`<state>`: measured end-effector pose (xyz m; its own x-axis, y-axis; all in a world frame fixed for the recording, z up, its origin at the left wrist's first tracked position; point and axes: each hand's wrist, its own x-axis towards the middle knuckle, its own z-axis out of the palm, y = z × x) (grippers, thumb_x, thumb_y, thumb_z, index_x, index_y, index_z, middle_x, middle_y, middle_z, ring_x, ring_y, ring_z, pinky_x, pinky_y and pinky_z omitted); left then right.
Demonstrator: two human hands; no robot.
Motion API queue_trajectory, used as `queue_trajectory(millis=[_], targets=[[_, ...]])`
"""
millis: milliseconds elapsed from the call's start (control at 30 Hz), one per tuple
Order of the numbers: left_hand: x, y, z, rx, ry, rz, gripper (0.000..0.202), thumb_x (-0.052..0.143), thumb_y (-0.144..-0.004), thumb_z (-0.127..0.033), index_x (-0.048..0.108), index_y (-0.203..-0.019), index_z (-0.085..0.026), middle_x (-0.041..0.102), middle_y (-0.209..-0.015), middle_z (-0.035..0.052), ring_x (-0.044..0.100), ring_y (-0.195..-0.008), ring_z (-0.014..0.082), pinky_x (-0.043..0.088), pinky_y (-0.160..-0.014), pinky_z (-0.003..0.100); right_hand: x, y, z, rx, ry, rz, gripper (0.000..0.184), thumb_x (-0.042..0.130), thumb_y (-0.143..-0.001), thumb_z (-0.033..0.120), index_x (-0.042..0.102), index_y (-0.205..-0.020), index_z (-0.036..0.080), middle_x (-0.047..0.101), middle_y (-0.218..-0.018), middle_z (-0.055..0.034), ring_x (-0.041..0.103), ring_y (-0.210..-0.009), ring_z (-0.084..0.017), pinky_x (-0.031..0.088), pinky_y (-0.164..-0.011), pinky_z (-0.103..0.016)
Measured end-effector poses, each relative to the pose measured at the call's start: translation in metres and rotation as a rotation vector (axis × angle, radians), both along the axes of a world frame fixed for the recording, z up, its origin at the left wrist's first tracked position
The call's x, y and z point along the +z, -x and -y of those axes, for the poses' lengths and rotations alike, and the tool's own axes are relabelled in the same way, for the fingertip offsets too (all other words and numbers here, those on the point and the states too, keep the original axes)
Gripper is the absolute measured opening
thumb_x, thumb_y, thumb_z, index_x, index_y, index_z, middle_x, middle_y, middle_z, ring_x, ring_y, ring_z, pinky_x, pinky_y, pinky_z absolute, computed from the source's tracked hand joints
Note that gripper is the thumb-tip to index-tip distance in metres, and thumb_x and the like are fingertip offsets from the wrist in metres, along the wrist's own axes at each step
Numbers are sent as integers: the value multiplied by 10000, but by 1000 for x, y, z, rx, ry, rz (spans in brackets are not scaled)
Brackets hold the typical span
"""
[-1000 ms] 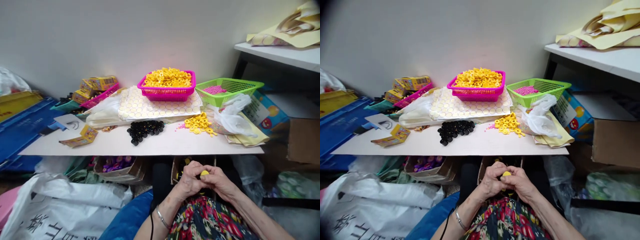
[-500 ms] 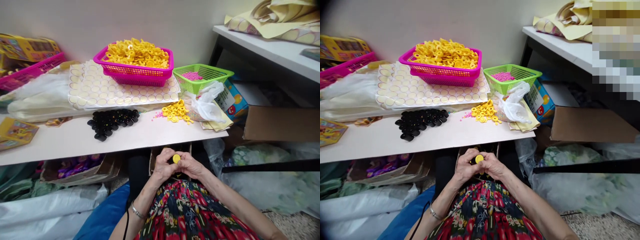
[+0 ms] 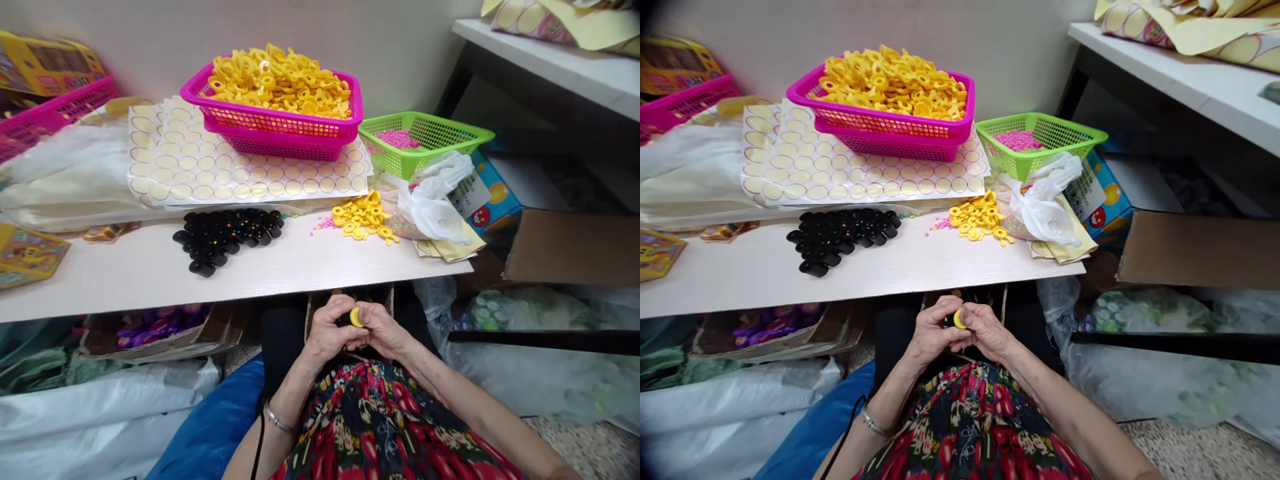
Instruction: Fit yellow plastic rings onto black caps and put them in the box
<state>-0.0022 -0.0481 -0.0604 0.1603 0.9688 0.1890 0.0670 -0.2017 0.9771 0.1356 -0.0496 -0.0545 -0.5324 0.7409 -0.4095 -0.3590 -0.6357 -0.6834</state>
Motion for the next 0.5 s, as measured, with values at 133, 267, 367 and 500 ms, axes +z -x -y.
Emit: queue_trajectory(millis=[133, 267, 367, 500], targets=[[11, 7, 0, -61, -88, -151, 313, 784, -544, -311, 695, -812, -176, 616, -835, 68, 539, -904, 215, 456, -833, 360, 1, -3, -6, 77, -74, 114, 473, 709, -618, 430, 543, -942, 128, 550, -718, -4, 557, -544, -101, 502, -540, -261], [19, 47, -6, 63, -182, -260, 490, 807, -477, -370, 673, -913, -189, 625, -957, 92, 552, -932, 232, 463, -839, 371, -21, 0, -19, 385, -252, 662, 344, 660, -645, 278, 544, -925, 115, 584, -730, -28, 578, -593, -134, 494, -568, -270], [19, 107, -15, 675, -160, -353, 330, 685, -655, -383, 647, -904, -169, 614, -942, 87, 573, -826, 193, 473, -787, 353, -35, 12, -29, 669, -570, 1248, 293, 596, -647, 123, 589, -936, 77, 614, -966, -155, 611, -877, -225, 484, -723, -286], [13, 195, -42, 1374, 83, -623, 605, 688, -579, -451, 566, -1071, -121, 575, -988, 103, 546, -747, 203, 459, -753, 388, -37, 29, -41, 859, -624, 1434, 298, 536, -621, 4, 650, -892, 54, 636, -978, -208, 610, -954, -277, 480, -763, -305]])
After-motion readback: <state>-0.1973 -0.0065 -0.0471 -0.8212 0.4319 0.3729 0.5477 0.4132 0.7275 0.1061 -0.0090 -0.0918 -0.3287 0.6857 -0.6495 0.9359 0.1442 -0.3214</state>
